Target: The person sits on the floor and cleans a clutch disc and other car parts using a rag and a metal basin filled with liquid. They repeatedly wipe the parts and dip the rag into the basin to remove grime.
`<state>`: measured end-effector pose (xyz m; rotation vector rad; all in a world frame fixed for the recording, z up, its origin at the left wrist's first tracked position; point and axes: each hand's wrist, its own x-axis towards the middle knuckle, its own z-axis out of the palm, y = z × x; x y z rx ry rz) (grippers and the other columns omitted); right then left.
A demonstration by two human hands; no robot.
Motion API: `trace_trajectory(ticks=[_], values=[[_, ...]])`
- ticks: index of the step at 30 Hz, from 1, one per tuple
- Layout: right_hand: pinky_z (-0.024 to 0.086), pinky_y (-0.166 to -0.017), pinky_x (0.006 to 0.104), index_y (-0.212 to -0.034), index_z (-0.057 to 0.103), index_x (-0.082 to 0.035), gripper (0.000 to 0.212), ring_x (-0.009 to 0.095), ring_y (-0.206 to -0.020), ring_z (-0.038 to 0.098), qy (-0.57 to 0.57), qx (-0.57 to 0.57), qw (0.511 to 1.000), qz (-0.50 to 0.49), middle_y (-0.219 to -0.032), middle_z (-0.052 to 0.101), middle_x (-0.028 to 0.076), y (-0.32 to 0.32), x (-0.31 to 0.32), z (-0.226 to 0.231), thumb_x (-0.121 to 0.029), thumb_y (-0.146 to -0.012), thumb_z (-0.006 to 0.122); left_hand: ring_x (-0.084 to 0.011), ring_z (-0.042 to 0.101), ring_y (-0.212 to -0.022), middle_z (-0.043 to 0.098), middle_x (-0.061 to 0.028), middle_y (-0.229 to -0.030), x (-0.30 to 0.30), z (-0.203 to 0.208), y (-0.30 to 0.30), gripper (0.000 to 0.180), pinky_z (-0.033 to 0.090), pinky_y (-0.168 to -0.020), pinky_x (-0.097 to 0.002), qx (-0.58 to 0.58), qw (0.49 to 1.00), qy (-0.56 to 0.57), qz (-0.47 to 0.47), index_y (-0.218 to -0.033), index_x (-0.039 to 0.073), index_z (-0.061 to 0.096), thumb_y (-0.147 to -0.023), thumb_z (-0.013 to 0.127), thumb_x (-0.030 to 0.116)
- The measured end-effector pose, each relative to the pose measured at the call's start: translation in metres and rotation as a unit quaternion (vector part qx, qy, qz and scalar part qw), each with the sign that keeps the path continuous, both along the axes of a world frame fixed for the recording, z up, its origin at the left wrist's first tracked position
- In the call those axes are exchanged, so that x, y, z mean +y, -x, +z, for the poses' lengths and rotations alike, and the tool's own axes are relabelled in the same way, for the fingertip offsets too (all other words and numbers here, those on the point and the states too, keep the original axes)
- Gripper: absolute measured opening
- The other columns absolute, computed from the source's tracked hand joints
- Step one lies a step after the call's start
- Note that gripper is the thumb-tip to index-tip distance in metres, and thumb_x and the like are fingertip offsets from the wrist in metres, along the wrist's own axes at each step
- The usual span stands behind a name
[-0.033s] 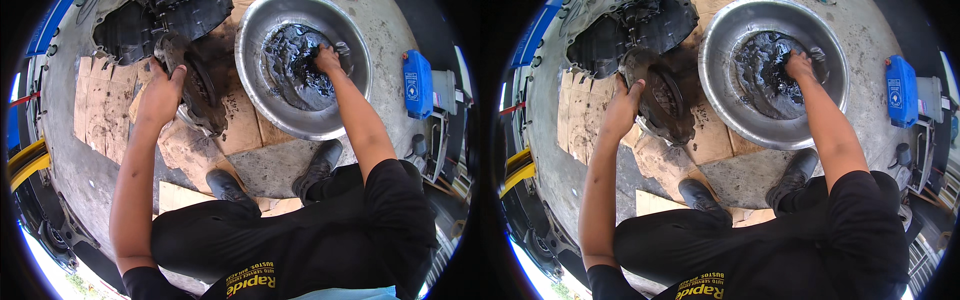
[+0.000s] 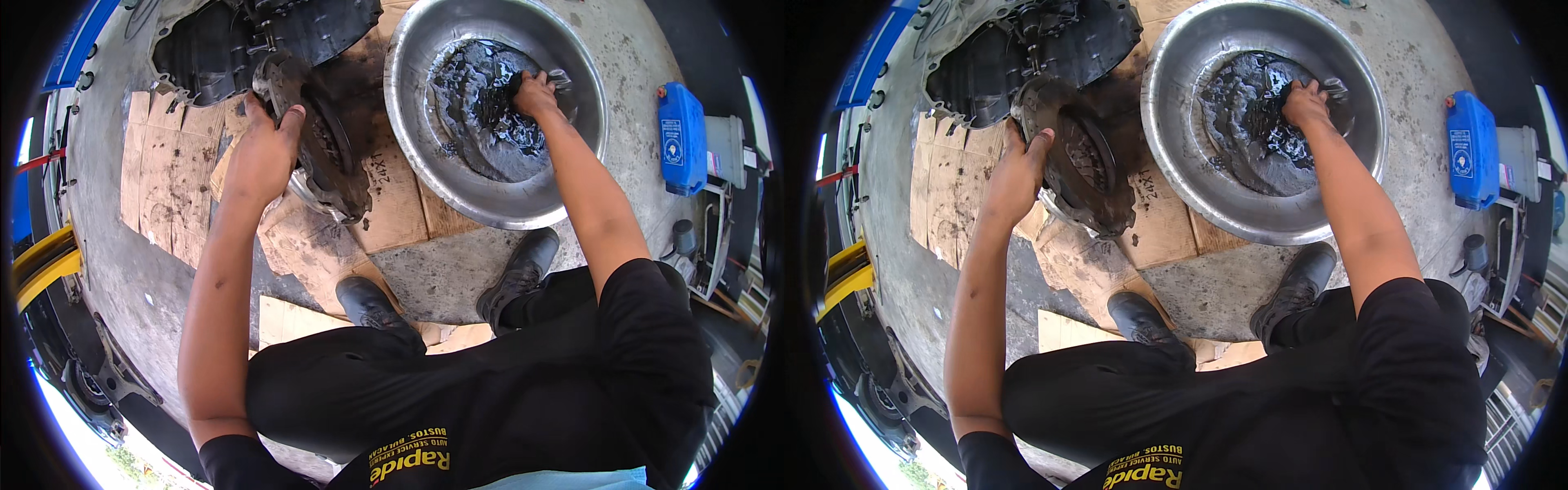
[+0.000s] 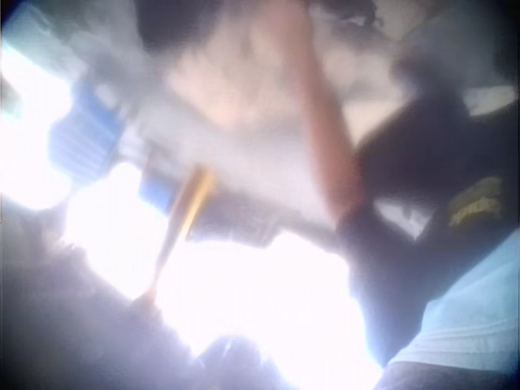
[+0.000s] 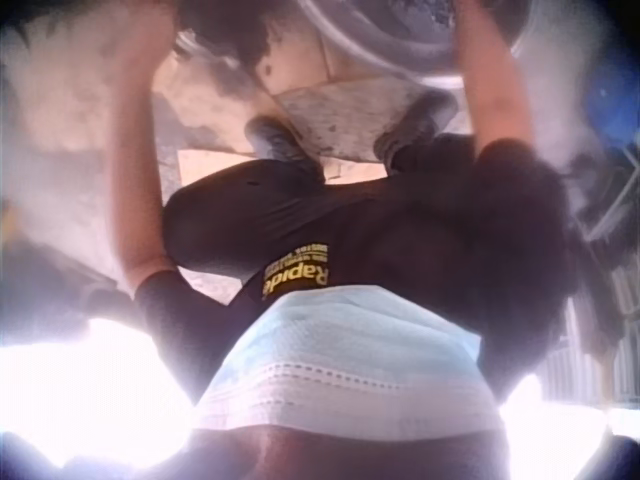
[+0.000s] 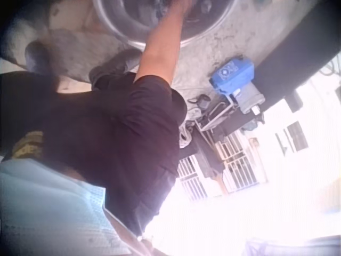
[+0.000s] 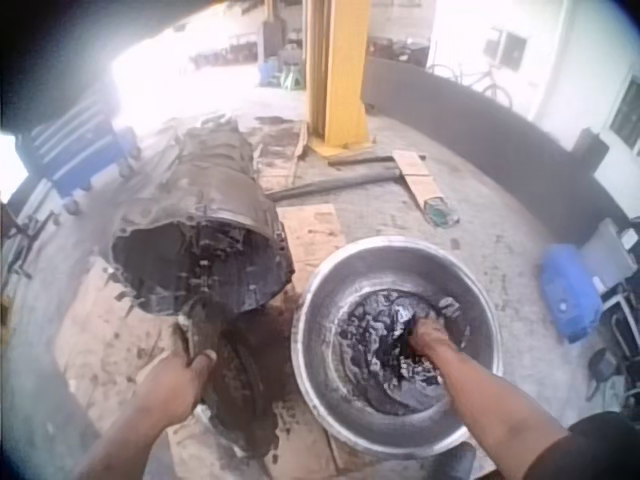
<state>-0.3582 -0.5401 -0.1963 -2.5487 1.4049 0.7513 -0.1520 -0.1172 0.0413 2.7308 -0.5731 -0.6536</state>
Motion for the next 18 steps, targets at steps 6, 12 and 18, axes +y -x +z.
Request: trace_trajectory(ticks=[6,12,18], values=[[0.028,-0.118,0.0625,-0.162,0.017,-0.026,0.090,0.051,-0.151,0.013,-0.050,0.053,0.996,-0.057,-0.170,-0.004,0.014,-0.014,0.000,0.034,-0.020,-0.088,0.067,-0.0500,0.056,-0.121,0.057,-0.0425,-0.124,-0.005,0.013,0.002,0.092,0.042,-0.104,-0.0484,0.000,1.000,-0.006,-0.007,-0.151,-0.016,0.012,-0.098,0.044,0.052],[0.038,-0.116,0.0479,-0.159,0.026,-0.021,0.084,0.052,-0.140,0.037,-0.035,-0.134,0.990,-0.026,-0.161,0.016,0.031,0.038,-0.022,-0.038,-0.010,-0.086,0.065,-0.0522,0.056,-0.119,0.053,-0.0441,-0.126,-0.009,0.020,0.007,0.085,0.043,-0.103,-0.0504,-0.011,0.999,-0.018,-0.028,-0.148,-0.018,0.018,-0.101,0.040,0.049],[0.047,-0.108,0.0437,-0.136,0.057,-0.012,0.050,0.042,-0.127,0.057,-0.065,-0.060,0.995,-0.055,-0.140,0.055,0.027,0.027,0.008,-0.022,-0.029,-0.089,0.063,-0.0527,0.058,-0.116,0.045,-0.0451,-0.136,-0.009,0.014,0.005,0.067,0.044,-0.102,-0.0522,-0.013,1.000,-0.015,-0.010,-0.147,-0.006,0.035,-0.103,0.040,0.044]])
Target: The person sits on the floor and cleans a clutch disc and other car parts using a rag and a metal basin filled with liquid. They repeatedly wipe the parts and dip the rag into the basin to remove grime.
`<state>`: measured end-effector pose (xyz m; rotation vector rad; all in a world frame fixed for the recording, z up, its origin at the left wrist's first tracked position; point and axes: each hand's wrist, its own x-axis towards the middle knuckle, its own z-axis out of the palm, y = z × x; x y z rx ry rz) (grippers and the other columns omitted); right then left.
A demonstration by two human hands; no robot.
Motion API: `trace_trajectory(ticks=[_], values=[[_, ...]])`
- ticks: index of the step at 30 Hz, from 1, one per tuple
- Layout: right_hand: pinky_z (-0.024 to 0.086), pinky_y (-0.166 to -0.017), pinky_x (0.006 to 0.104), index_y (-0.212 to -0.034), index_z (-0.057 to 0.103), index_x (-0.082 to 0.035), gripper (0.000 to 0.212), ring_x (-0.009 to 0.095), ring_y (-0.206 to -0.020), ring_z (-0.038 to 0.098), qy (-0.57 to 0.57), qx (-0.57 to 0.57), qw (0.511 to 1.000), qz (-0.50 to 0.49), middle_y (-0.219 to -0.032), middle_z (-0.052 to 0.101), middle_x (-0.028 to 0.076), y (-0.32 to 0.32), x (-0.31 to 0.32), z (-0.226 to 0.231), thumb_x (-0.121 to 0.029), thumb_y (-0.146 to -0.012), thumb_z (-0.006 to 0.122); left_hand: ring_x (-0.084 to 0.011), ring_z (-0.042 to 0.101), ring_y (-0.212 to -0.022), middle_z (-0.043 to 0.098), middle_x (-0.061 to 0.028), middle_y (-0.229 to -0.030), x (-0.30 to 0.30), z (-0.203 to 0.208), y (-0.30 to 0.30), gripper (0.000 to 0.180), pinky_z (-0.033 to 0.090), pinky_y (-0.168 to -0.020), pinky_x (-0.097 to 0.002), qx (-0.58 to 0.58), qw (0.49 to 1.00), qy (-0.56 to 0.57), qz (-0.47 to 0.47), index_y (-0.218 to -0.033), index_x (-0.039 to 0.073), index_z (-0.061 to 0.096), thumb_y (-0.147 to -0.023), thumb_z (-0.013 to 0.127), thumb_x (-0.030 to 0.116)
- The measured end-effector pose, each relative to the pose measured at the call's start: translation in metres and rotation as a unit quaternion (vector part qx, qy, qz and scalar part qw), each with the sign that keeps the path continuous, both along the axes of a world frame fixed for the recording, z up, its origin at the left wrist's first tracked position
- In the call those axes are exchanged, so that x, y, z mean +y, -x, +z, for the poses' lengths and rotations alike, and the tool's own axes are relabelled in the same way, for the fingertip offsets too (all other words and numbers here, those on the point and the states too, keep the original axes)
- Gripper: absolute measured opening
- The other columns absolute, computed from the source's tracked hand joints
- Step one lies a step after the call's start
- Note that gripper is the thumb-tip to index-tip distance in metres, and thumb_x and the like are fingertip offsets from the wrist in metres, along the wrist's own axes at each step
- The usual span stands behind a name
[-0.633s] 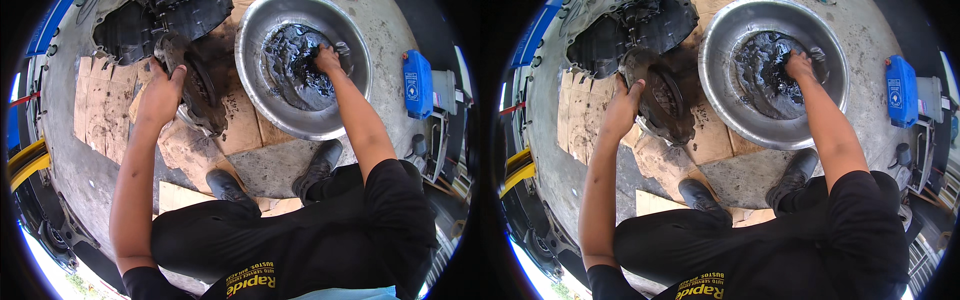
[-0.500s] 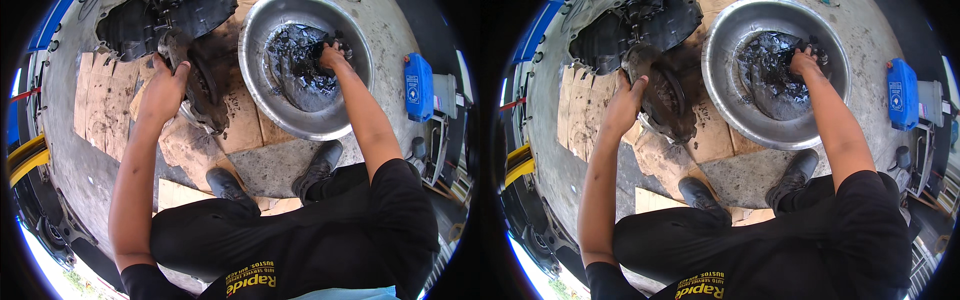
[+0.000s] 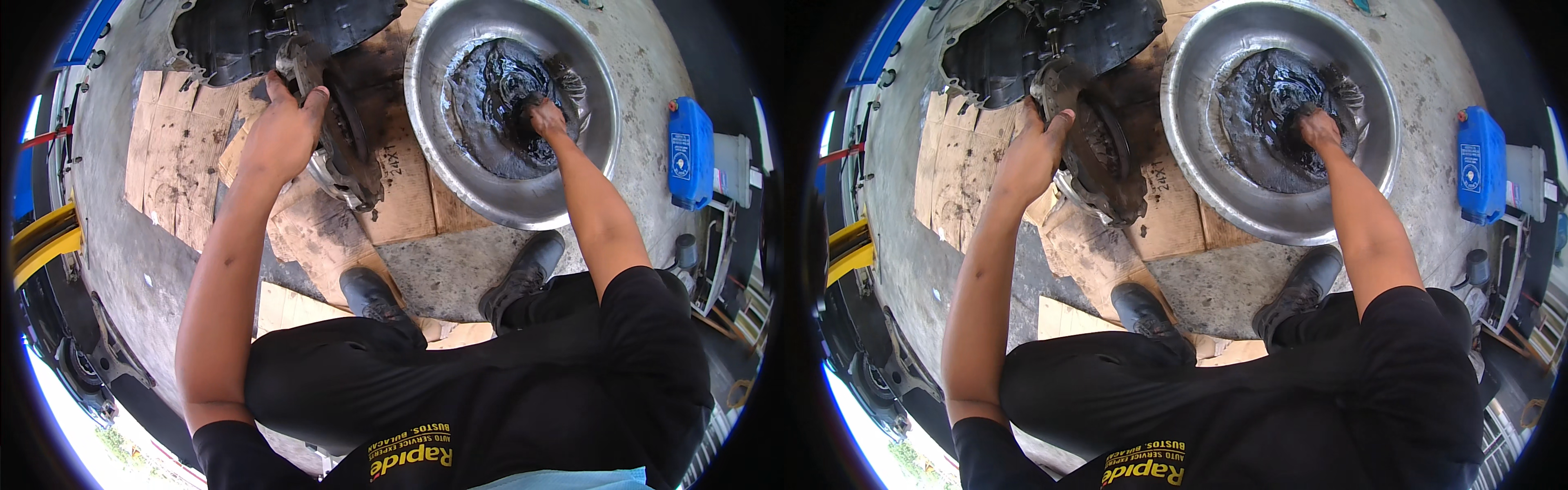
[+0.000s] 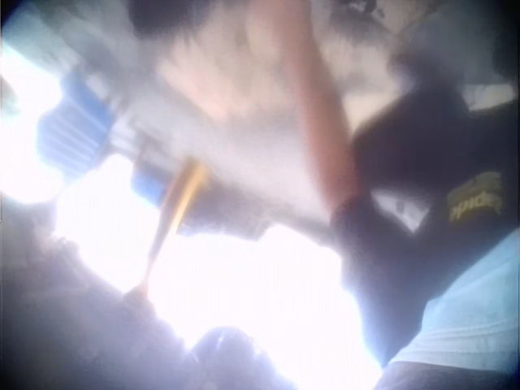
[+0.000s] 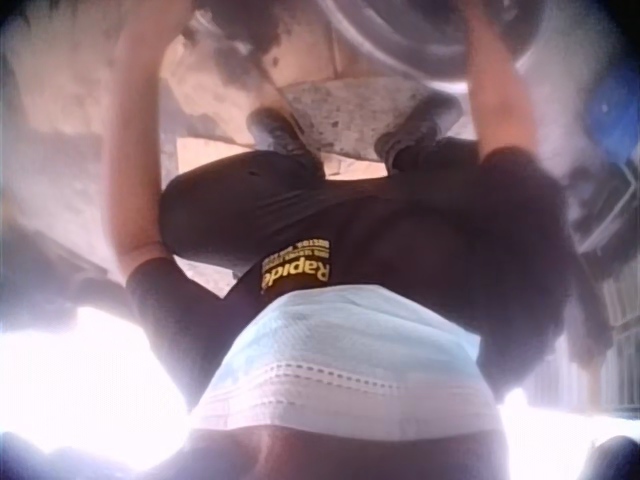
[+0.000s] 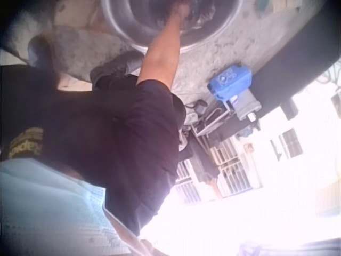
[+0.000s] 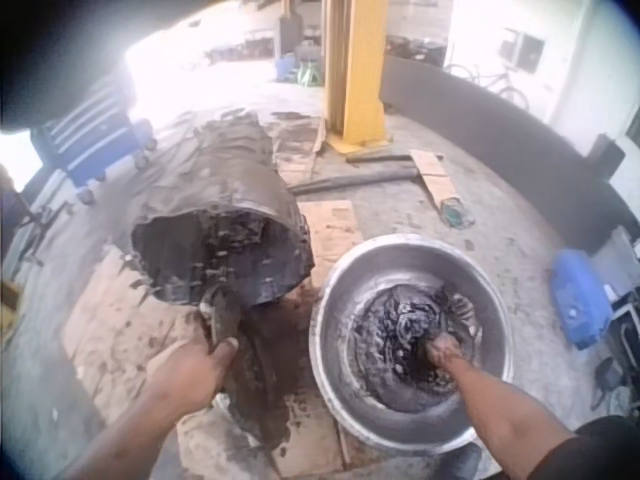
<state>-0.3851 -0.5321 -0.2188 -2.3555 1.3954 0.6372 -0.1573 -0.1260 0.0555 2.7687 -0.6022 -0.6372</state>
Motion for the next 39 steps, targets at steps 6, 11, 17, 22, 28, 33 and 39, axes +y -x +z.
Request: trace_trajectory(ticks=[6,11,17,22,28,33,39], values=[[0.046,-0.108,0.0462,-0.124,0.065,-0.001,0.046,0.040,-0.123,0.060,0.006,-0.031,0.994,0.107,-0.136,0.059,0.023,-0.025,0.033,0.069,-0.034,-0.092,0.060,-0.0532,0.060,-0.112,0.033,-0.0447,-0.146,0.013,-0.009,-0.004,0.042,0.047,-0.099,-0.0543,-0.054,0.990,-0.032,-0.124,-0.137,0.013,0.055,-0.104,0.038,0.034],[0.040,-0.113,0.0507,-0.156,0.028,-0.013,0.081,0.054,-0.135,0.042,0.066,-0.057,0.996,0.006,-0.160,0.016,0.033,-0.038,-0.001,0.026,-0.032,-0.088,0.067,-0.0524,0.058,-0.117,0.038,-0.0451,-0.142,0.008,-0.002,-0.004,0.058,0.045,-0.101,-0.0524,-0.019,0.997,-0.015,-0.069,-0.146,0.002,0.041,-0.103,0.040,0.041],[0.032,-0.118,0.0541,-0.163,0.002,-0.019,0.111,0.056,-0.146,0.022,0.027,0.040,0.999,-0.022,-0.165,-0.003,0.028,-0.021,0.027,0.020,-0.051,-0.083,0.072,-0.0510,0.053,-0.124,0.051,-0.0434,-0.131,0.008,-0.011,-0.004,0.090,0.040,-0.106,-0.0486,-0.003,1.000,0.013,-0.001,-0.150,-0.017,0.014,-0.099,0.043,0.052],[0.034,-0.115,0.0568,-0.160,0.012,-0.010,0.099,0.055,-0.144,0.026,0.004,0.010,1.000,-0.018,-0.159,0.017,0.031,-0.017,0.053,0.023,-0.047,-0.087,0.068,-0.0505,0.053,-0.125,0.048,-0.0425,-0.136,0.021,-0.031,-0.017,0.087,0.039,-0.108,-0.0484,-0.014,1.000,0.021,-0.016,-0.152,-0.013,0.017,-0.099,0.042,0.052],[0.054,-0.093,0.0511,-0.138,0.043,0.005,0.059,0.047,-0.108,0.065,-0.013,-0.121,0.992,0.036,-0.109,0.067,0.028,0.021,-0.024,-0.031,-0.011,-0.084,0.059,-0.0529,0.055,-0.119,0.040,-0.0418,-0.141,-0.003,-0.016,-0.014,0.070,0.043,-0.104,-0.0517,-0.004,0.995,-0.035,-0.093,-0.148,-0.004,0.032,-0.102,0.039,0.049],[0.047,-0.099,0.0462,-0.125,0.061,0.001,0.053,0.045,-0.115,0.062,-0.011,-0.250,0.968,-0.032,-0.116,0.067,0.029,0.011,-0.028,-0.033,-0.037,-0.088,0.060,-0.0507,0.058,-0.116,0.053,-0.0428,-0.128,0.001,-0.001,-0.005,0.078,0.046,-0.101,-0.0509,0.044,0.999,-0.007,0.016,-0.148,-0.014,0.024,-0.102,0.040,0.047],[0.047,-0.096,0.0449,-0.116,0.063,0.006,0.070,0.042,-0.111,0.064,0.012,-0.248,0.967,-0.060,-0.112,0.067,0.031,-0.034,-0.027,-0.010,-0.057,-0.085,0.063,-0.0496,0.061,-0.112,0.062,-0.0380,-0.117,0.007,0.001,-0.007,0.092,0.047,-0.099,-0.0492,0.059,0.998,-0.024,0.014,-0.148,-0.021,0.010,-0.099,0.042,0.050]])
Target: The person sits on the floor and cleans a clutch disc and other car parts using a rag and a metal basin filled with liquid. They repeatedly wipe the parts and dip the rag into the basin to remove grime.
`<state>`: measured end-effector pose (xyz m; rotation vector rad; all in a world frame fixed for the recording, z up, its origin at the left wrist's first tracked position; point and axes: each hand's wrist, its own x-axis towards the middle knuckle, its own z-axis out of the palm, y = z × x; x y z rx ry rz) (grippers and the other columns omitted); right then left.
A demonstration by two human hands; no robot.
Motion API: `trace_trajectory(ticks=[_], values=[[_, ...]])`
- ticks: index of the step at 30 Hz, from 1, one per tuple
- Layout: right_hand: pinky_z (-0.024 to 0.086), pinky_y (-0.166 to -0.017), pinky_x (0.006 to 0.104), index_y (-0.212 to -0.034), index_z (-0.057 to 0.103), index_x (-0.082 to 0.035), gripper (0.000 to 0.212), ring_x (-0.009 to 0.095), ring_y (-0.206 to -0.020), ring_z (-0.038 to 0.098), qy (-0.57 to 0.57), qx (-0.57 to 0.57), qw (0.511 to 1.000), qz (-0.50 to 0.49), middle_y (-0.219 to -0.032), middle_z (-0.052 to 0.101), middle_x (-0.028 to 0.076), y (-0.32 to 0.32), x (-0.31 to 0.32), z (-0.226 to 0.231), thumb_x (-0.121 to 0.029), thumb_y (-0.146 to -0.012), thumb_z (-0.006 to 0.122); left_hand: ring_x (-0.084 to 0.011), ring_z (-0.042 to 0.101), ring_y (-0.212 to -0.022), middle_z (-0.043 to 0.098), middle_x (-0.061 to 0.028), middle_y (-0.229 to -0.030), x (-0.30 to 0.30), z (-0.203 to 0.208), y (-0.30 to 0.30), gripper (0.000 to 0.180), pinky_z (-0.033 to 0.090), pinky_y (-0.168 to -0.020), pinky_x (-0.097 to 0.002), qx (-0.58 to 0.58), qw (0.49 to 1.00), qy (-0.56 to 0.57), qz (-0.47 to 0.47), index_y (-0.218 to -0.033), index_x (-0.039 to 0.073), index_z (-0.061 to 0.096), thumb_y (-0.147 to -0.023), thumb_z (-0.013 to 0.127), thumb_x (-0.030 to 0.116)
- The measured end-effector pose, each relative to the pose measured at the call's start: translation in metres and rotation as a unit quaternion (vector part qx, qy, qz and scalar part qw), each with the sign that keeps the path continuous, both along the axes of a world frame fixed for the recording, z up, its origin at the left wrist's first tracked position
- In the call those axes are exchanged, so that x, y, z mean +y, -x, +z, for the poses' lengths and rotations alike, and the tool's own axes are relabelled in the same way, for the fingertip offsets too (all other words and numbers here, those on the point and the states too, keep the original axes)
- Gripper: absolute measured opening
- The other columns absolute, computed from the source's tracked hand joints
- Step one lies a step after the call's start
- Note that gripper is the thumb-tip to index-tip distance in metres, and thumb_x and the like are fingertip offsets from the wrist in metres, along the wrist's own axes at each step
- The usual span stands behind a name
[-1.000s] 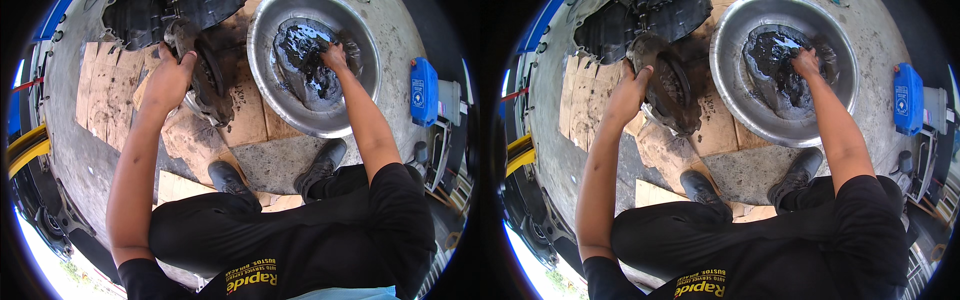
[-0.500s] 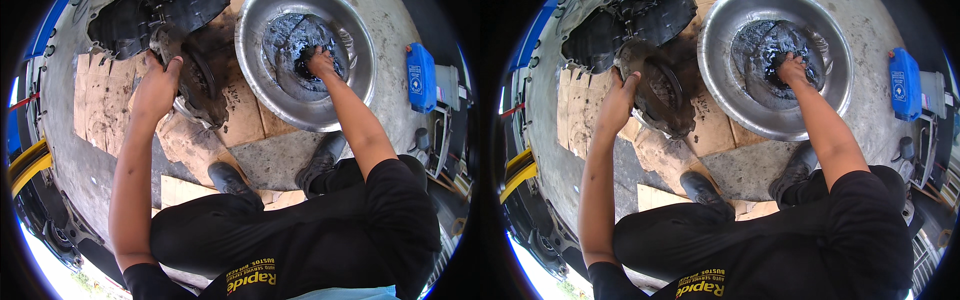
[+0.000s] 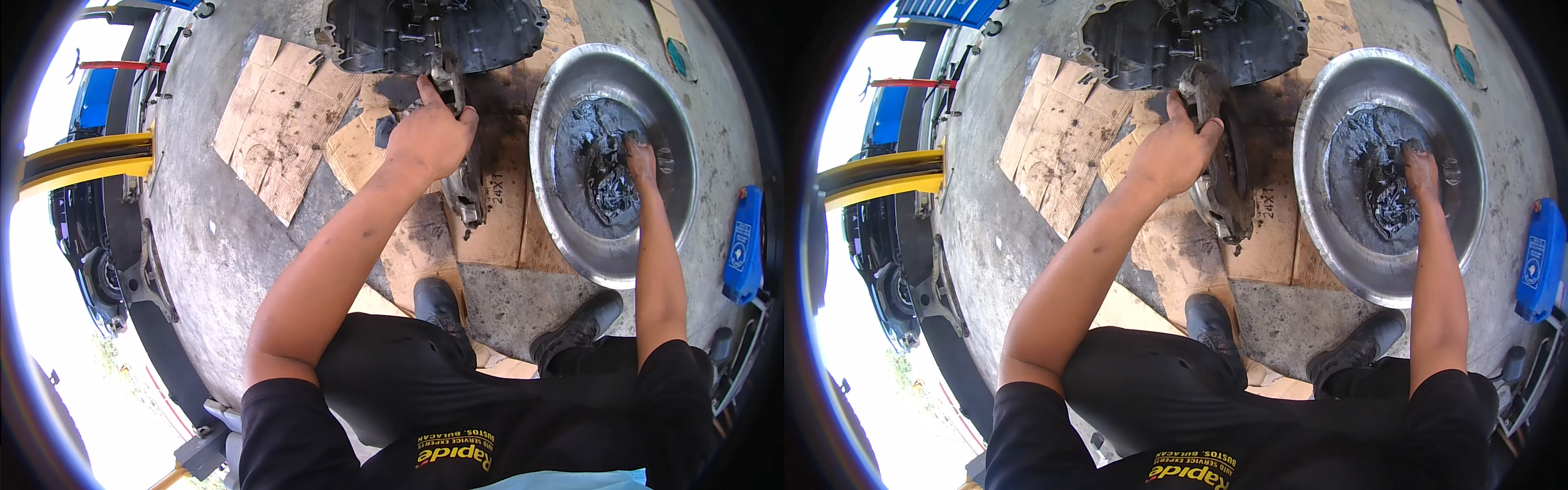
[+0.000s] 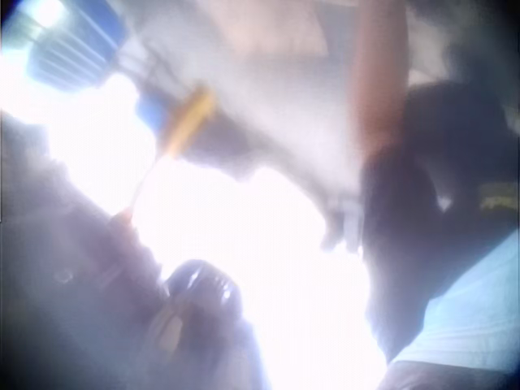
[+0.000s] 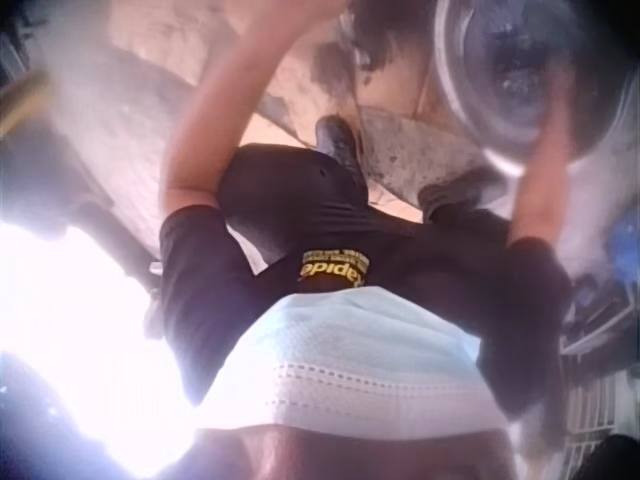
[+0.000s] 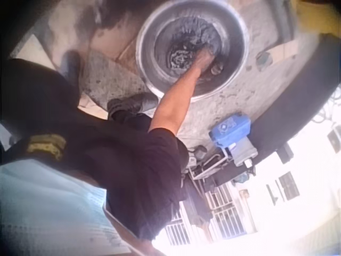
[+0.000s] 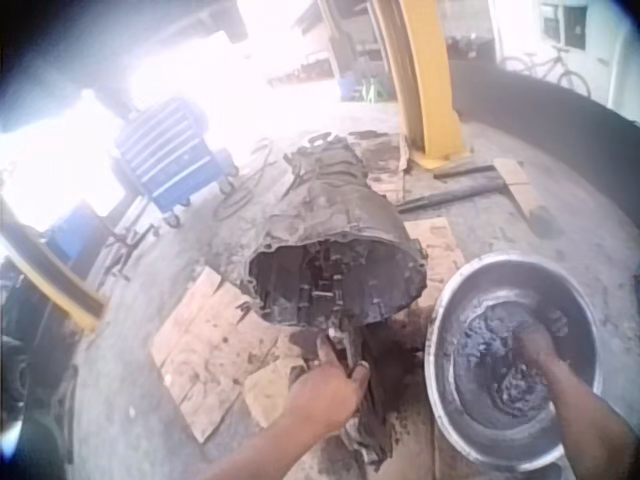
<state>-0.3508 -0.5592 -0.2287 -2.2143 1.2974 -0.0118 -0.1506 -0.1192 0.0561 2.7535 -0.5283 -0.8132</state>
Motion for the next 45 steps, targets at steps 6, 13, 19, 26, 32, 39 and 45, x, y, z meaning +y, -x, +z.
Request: trace_trajectory(ticks=[6,13,19,26,32,39,45], values=[[0.050,-0.086,0.0469,-0.099,0.069,0.005,0.050,0.044,-0.096,0.068,0.075,-0.100,0.988,0.086,-0.097,0.070,0.030,-0.071,0.071,0.113,-0.042,-0.083,0.068,-0.0494,0.059,-0.115,0.051,-0.0399,-0.133,0.010,-0.008,-0.004,0.079,0.047,-0.100,-0.0490,-0.034,0.999,-0.004,-0.014,-0.150,-0.011,0.026,-0.100,0.042,0.048],[0.043,-0.109,0.0478,-0.157,0.015,0.003,0.083,0.045,-0.128,0.055,-0.022,0.192,0.963,0.191,-0.138,0.052,0.036,-0.059,0.075,0.097,-0.015,-0.090,0.059,-0.0486,0.062,-0.113,0.062,-0.0369,-0.119,0.007,-0.022,-0.009,0.089,0.047,-0.100,-0.0496,-0.058,0.998,-0.014,-0.035,-0.151,-0.015,0.013,-0.099,0.042,0.051],[0.041,-0.112,0.0465,-0.151,0.041,-0.010,0.068,0.046,-0.133,0.048,0.090,0.161,0.956,0.230,-0.142,0.048,0.035,-0.065,0.078,0.131,-0.015,-0.087,0.064,-0.0497,0.057,-0.120,0.059,-0.0400,-0.123,0.003,-0.006,0.002,0.091,0.043,-0.103,-0.0495,-0.060,0.998,0.033,0.004,-0.152,-0.014,0.011,-0.098,0.043,0.052],[0.045,-0.108,0.0425,-0.151,0.038,-0.007,0.072,0.043,-0.123,0.055,0.011,-0.160,0.907,0.389,-0.131,0.055,0.031,-0.102,0.197,0.222,-0.023,-0.087,0.067,-0.0497,0.056,-0.122,0.058,-0.0396,-0.125,0.010,-0.009,0.000,0.089,0.042,-0.104,-0.0487,-0.061,0.998,0.027,0.004,-0.153,-0.013,0.015,-0.099,0.044,0.052],[0.049,-0.103,0.0506,-0.140,0.046,0.001,0.052,0.045,-0.127,0.052,0.032,-0.138,0.950,0.279,-0.137,0.047,0.034,-0.178,0.305,0.143,-0.012,-0.091,0.055,-0.0505,0.055,-0.122,0.058,-0.0397,-0.125,0.000,-0.012,-0.002,0.086,0.042,-0.104,-0.0489,-0.076,0.996,0.039,-0.006,-0.151,-0.013,0.021,-0.098,0.044,0.051],[0.053,-0.096,0.0475,-0.115,0.062,-0.002,0.031,0.045,-0.102,0.063,0.304,-0.073,0.901,0.300,-0.122,0.058,0.034,-0.141,0.327,-0.011,-0.020,-0.090,0.057,-0.0529,0.055,-0.120,0.056,-0.0422,-0.125,0.002,-0.017,-0.007,0.085,0.042,-0.103,-0.0508,-0.109,0.990,0.061,-0.070,-0.147,-0.014,0.027,-0.097,0.045,0.052],[0.057,-0.080,0.0403,-0.119,0.061,-0.003,0.031,0.038,-0.097,0.069,0.078,0.044,0.893,0.442,-0.113,0.064,0.025,-0.122,0.328,0.052,-0.013,-0.092,0.052,-0.0548,0.058,-0.113,0.042,-0.0416,-0.142,0.020,-0.027,-0.013,0.048,0.046,-0.100,-0.0540,-0.118,0.988,-0.002,-0.104,-0.139,0.008,0.049,-0.103,0.042,0.038]])
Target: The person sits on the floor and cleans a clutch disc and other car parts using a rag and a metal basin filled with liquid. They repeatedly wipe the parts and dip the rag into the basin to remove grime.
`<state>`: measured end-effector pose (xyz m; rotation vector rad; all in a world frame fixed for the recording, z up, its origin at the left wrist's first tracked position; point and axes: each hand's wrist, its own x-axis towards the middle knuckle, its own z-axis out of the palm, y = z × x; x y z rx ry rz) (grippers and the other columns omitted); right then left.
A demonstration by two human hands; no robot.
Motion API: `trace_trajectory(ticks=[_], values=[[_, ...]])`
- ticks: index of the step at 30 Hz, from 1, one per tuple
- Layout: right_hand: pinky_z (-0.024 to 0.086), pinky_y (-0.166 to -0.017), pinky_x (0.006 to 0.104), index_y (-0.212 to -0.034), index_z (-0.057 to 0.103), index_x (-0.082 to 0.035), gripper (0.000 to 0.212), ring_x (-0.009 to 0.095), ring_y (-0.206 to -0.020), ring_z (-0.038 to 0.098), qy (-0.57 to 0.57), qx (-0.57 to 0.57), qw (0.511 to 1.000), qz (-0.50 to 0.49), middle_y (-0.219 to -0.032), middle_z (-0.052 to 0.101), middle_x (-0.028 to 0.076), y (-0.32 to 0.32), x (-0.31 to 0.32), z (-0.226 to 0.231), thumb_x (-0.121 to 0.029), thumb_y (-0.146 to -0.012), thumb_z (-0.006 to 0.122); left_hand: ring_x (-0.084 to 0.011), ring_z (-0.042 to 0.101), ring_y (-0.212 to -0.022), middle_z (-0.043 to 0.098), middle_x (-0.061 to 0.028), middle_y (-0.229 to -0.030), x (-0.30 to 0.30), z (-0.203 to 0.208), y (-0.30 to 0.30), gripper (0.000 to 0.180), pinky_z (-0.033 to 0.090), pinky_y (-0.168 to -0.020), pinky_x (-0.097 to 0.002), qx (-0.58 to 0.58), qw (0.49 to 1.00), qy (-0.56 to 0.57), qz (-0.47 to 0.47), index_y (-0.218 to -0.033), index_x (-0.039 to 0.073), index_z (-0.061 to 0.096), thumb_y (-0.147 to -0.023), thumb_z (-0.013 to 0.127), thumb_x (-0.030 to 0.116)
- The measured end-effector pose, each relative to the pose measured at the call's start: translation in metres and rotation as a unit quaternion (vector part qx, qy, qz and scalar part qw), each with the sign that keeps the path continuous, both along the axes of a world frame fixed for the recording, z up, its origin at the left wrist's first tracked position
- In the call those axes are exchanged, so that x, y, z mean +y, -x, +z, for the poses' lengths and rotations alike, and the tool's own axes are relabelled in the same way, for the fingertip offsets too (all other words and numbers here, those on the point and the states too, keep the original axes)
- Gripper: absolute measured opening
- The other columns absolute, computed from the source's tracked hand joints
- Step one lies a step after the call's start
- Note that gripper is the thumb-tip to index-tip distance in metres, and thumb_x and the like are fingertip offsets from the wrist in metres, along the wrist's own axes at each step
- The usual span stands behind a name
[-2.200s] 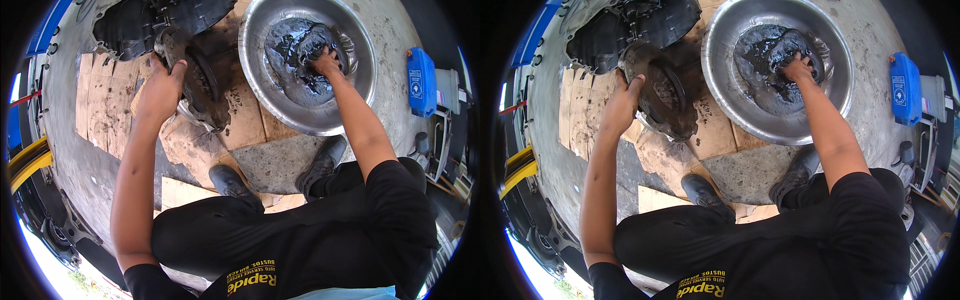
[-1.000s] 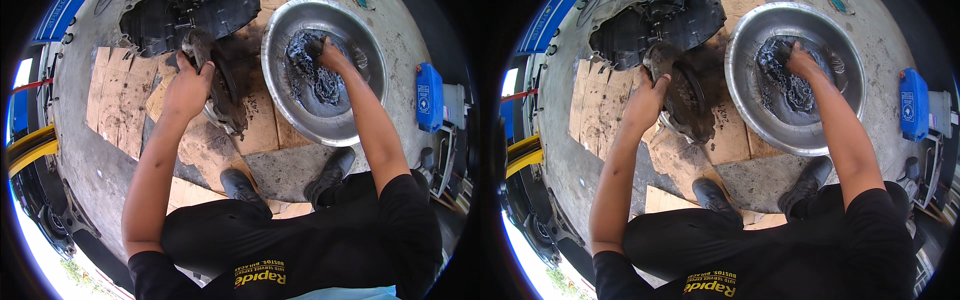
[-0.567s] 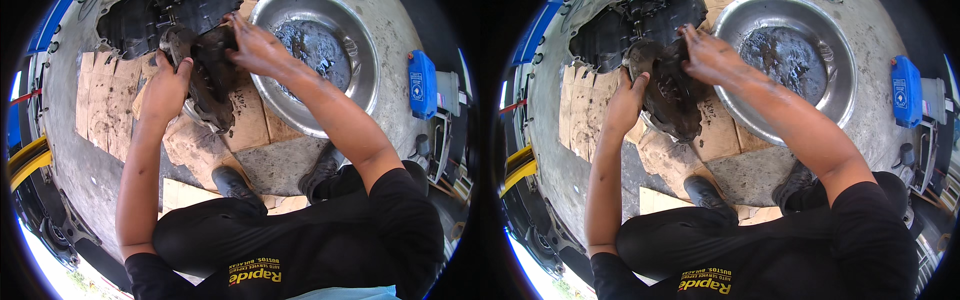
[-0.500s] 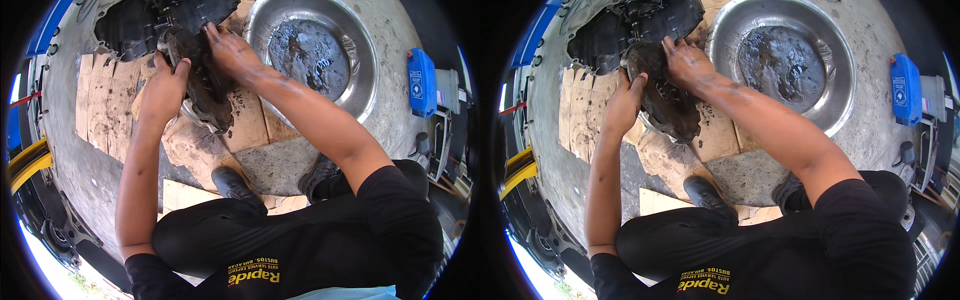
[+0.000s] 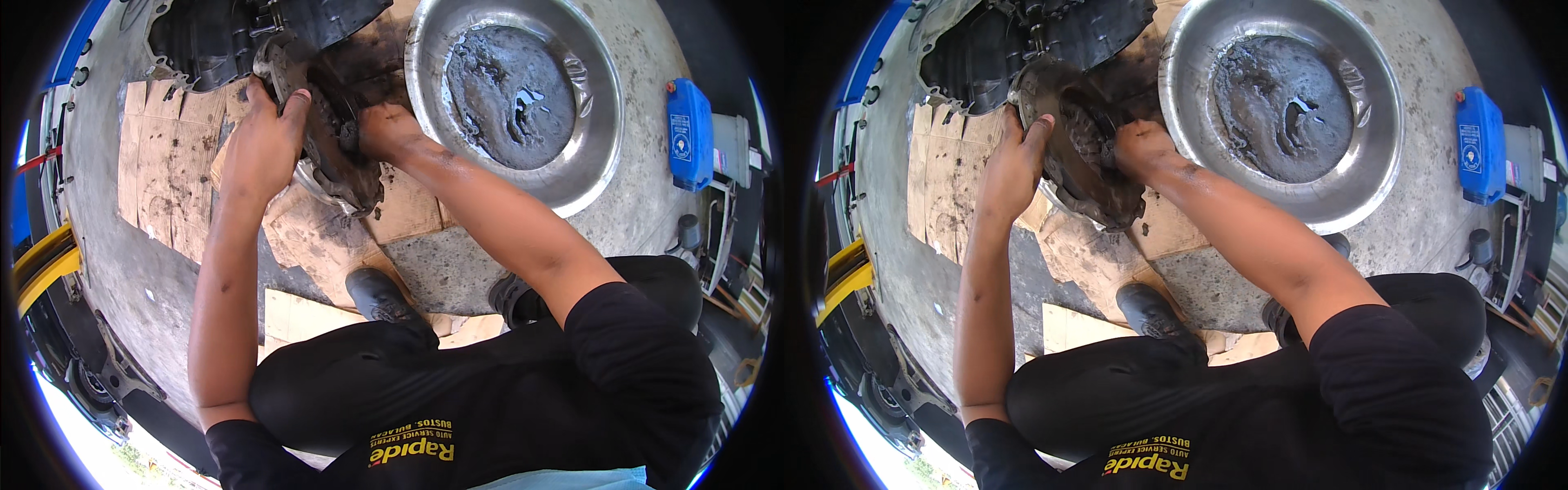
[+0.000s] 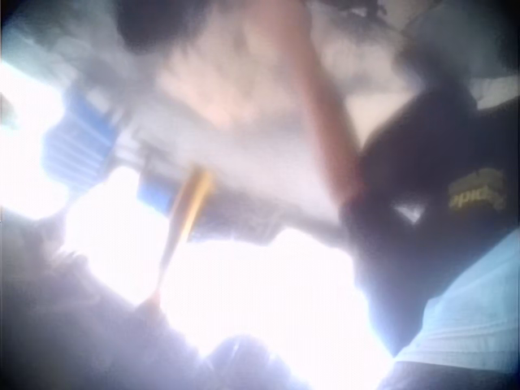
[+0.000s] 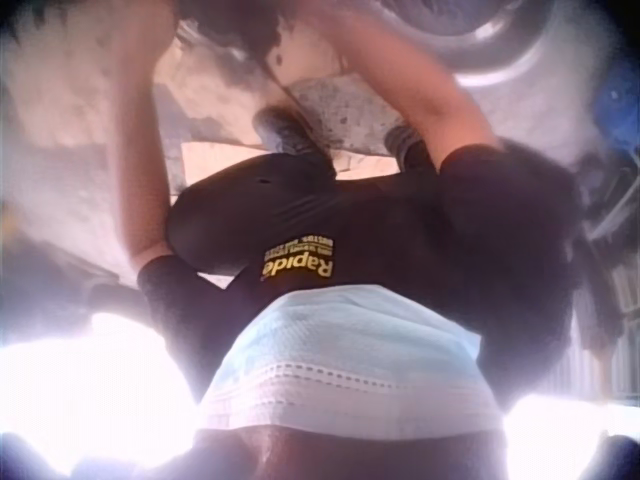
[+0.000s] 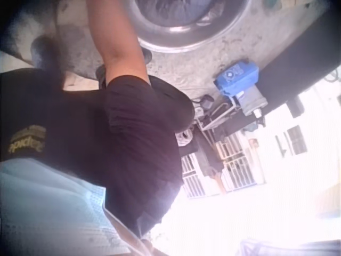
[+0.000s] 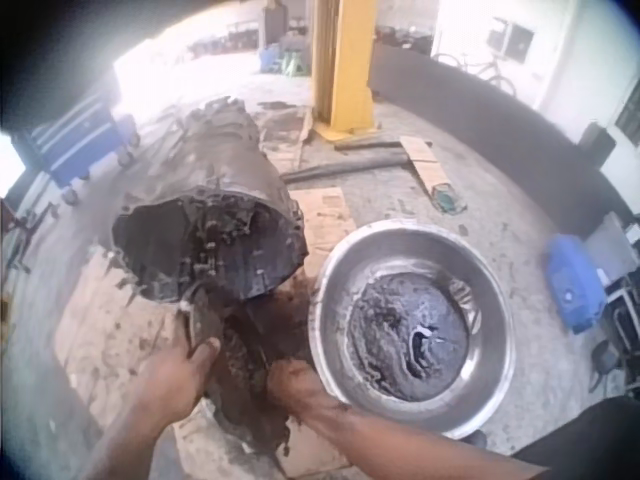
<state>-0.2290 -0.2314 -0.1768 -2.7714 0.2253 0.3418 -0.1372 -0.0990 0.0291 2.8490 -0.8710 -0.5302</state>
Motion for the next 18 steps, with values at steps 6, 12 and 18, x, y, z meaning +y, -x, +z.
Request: trace_trajectory(ticks=[6,12,18], values=[[0.049,-0.103,0.0517,-0.147,0.040,-0.004,0.058,0.053,-0.126,0.052,-0.072,-0.131,0.970,-0.189,-0.151,0.035,0.036,-0.057,-0.007,0.045,-0.022,-0.094,0.055,-0.0528,0.062,-0.108,0.038,-0.0396,-0.147,-0.001,0.000,0.005,0.032,0.052,-0.092,-0.0541,-0.095,0.986,0.015,-0.136,-0.130,0.018,0.058,-0.103,0.042,0.024],[0.046,-0.107,0.0521,-0.139,0.046,-0.005,0.061,0.056,-0.130,0.046,-0.195,-0.133,0.936,-0.261,-0.152,0.032,0.037,-0.062,0.002,0.036,-0.026,-0.086,0.067,-0.0533,0.062,-0.108,0.036,-0.0406,-0.147,0.014,-0.010,-0.004,0.032,0.052,-0.092,-0.0538,-0.126,0.979,0.017,-0.160,-0.130,0.019,0.058,-0.103,0.042,0.022],[0.049,-0.105,0.0455,-0.120,0.066,-0.009,0.036,0.047,-0.127,0.055,-0.171,-0.043,0.953,-0.248,-0.144,0.045,0.036,-0.031,0.005,-0.018,-0.020,-0.087,0.059,-0.0533,0.063,-0.108,0.036,-0.0419,-0.146,0.000,0.005,-0.001,0.034,0.054,-0.090,-0.0531,-0.076,0.989,0.000,-0.124,-0.133,0.018,0.057,-0.102,0.042,0.021]])
